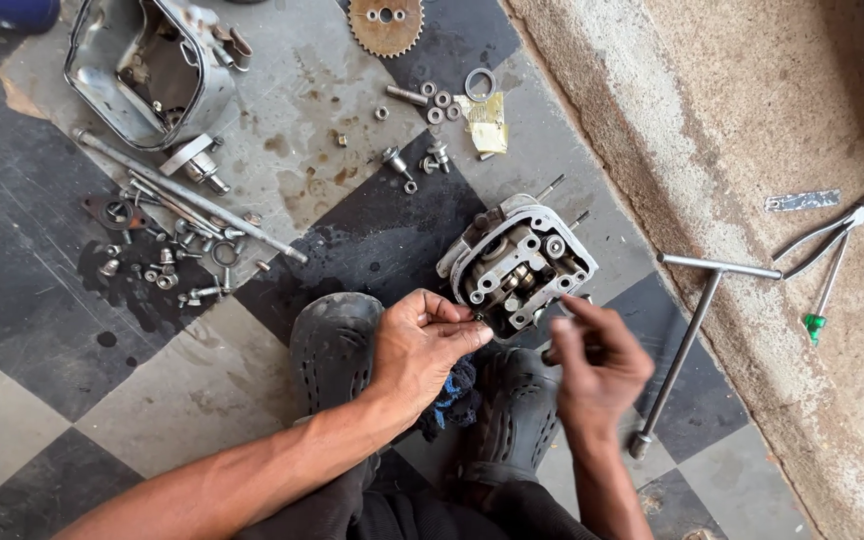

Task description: The recorder and an assistant assemble components of a motorcycle engine head, including valves and cams.

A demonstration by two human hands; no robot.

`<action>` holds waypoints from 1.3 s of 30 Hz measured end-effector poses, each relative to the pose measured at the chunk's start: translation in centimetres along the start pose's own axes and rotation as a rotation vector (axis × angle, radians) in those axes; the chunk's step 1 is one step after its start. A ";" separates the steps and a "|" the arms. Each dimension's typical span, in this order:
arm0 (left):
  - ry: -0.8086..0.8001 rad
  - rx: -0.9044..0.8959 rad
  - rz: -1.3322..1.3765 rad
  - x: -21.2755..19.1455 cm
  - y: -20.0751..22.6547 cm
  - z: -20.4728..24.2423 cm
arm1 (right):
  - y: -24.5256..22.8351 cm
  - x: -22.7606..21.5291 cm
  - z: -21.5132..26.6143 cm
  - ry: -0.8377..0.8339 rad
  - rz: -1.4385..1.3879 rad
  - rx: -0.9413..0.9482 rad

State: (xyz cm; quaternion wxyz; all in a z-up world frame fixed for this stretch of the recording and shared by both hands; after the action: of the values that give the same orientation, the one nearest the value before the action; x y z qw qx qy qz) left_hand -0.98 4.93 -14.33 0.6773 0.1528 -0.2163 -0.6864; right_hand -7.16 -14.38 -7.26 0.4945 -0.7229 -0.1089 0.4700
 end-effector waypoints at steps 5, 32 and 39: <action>-0.024 0.119 -0.147 0.4 1.9 0.7 | 6.0 -1.7 2.9 0.213 -0.780 0.865; 0.036 0.338 -0.264 1.1 3.6 1.0 | 8.7 -5.0 0.6 0.176 0.543 0.034; 0.044 0.324 -0.298 1.2 4.0 1.2 | 7.9 -2.4 -2.2 0.057 0.675 -0.010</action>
State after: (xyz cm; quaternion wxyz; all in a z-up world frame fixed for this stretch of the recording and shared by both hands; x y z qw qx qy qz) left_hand 1.77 3.88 -11.18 0.5396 0.3048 -0.2840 -0.7316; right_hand -9.15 -21.04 -12.20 0.3105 -0.7336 0.1482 0.5861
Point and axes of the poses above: each hand's wrist, its own z-axis away from the middle knuckle, its own x-axis out of the palm, y = z × x, the point moved 8 cm from there along -z, towards the middle knuckle, and after that the axes turned 9 degrees about y, right-handed, at the moved point
